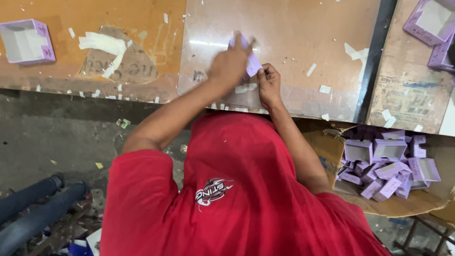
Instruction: The person assembles small purple cardboard boxes by folding flaps and pressing edges on a wooden table. The person handles multiple boxes one at a time, folding and tucking flaps to form the box shape, then places finished boxes aside.
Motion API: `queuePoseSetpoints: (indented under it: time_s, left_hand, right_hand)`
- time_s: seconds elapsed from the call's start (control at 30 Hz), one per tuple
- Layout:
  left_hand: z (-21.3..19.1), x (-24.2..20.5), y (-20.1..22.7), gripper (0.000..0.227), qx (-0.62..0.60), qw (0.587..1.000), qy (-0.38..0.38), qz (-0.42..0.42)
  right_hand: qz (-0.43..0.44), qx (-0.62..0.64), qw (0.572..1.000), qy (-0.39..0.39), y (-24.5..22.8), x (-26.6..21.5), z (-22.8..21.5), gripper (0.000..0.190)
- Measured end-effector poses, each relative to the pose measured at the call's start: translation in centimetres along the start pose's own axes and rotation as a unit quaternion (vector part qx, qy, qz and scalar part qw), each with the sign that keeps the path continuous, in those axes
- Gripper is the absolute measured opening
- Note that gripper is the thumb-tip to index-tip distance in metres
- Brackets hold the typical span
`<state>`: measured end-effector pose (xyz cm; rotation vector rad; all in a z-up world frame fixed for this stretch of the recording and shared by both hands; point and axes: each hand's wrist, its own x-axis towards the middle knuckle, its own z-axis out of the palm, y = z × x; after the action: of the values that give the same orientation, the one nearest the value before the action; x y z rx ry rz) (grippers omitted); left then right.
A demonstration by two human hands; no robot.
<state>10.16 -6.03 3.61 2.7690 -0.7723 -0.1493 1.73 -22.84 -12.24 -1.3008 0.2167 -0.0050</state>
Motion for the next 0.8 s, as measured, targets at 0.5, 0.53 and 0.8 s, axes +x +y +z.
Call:
queuePoseSetpoints:
  time_s: [0.5,0.53,0.8]
  left_hand:
    - [4.7,-2.6,-13.8,0.035,-0.051,0.973,0.055,-0.219]
    - [5.3,-3.2,-13.8,0.036,-0.058,0.97,0.084,-0.222]
    - [6.7,-0.9,-14.1,0.042,-0.012,0.976,0.108,-0.186]
  right_hand:
    - [0.012,-0.275,0.942,0.193,-10.1,-12.1,-17.2,0.033]
    - [0.084,-0.586,0.789,0.168,-12.2,-16.0,-19.7,0.036]
    - [0.057,-0.72,0.513,0.464,-20.5,-28.9,-27.3,0.036]
